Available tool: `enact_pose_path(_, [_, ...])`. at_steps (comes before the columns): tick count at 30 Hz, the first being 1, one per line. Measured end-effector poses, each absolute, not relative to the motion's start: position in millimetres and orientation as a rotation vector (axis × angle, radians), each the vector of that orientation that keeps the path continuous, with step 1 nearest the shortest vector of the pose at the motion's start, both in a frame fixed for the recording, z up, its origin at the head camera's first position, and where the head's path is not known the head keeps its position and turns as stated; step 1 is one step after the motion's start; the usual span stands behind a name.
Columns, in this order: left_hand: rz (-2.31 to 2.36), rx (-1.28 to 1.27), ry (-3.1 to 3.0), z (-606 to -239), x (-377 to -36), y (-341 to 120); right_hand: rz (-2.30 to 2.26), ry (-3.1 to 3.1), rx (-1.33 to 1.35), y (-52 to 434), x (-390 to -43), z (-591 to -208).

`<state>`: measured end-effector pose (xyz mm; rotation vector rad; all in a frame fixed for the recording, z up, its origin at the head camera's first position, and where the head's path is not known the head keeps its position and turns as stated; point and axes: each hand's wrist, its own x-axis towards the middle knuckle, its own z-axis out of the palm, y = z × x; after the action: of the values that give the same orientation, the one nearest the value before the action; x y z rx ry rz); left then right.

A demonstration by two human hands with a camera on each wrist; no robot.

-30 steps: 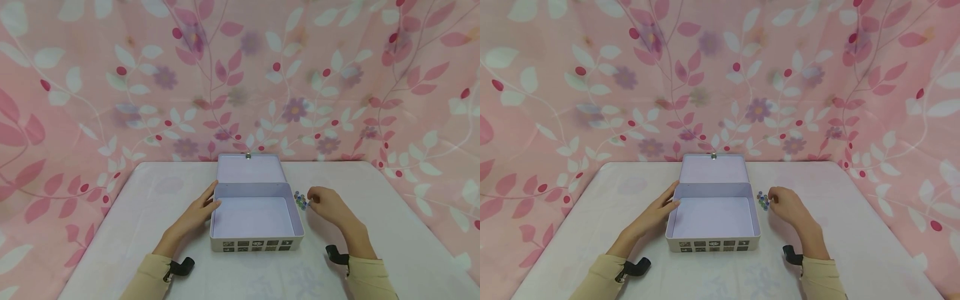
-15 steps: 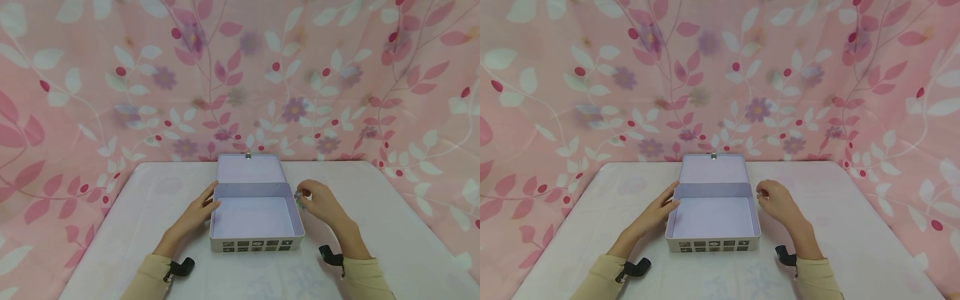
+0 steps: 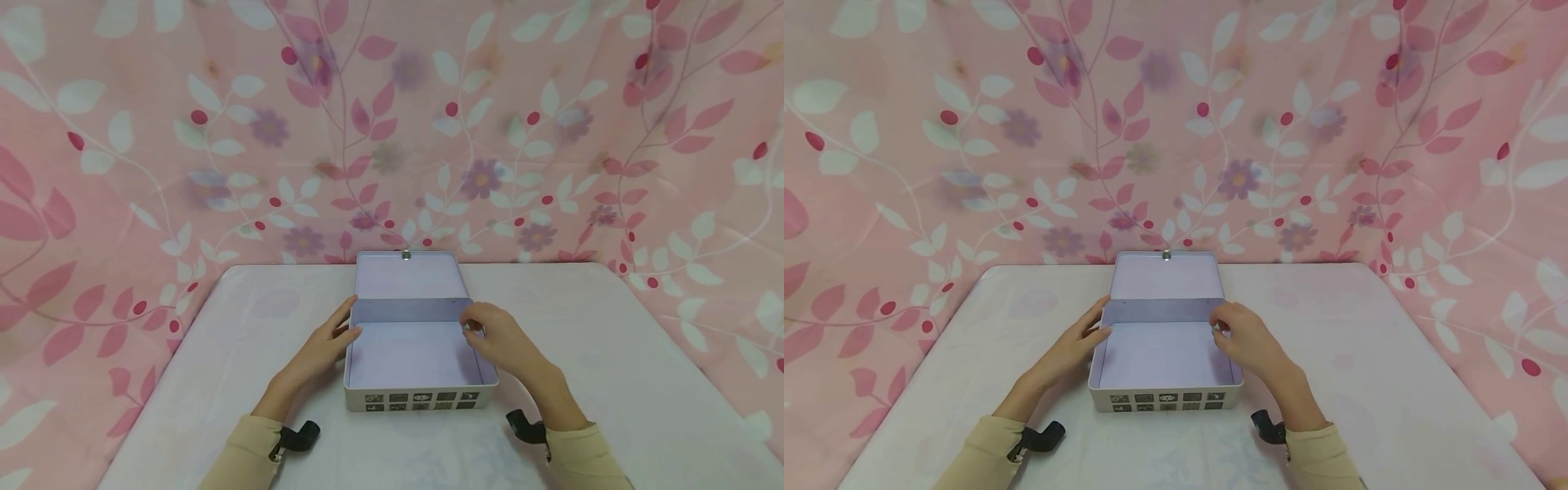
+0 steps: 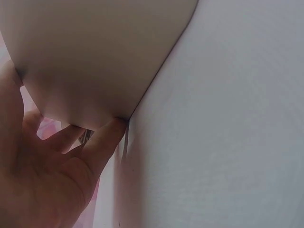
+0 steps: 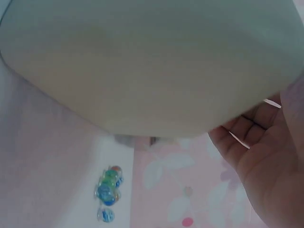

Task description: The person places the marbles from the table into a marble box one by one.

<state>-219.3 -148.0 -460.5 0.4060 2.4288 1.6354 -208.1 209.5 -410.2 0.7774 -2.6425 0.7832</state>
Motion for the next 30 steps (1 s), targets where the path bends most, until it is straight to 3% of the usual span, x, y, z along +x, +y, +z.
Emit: enact_pose_path(30, [1.633,0.410,2.434,-459,-219,-148,0.302,-2.820,0.972,162,-199,-424])
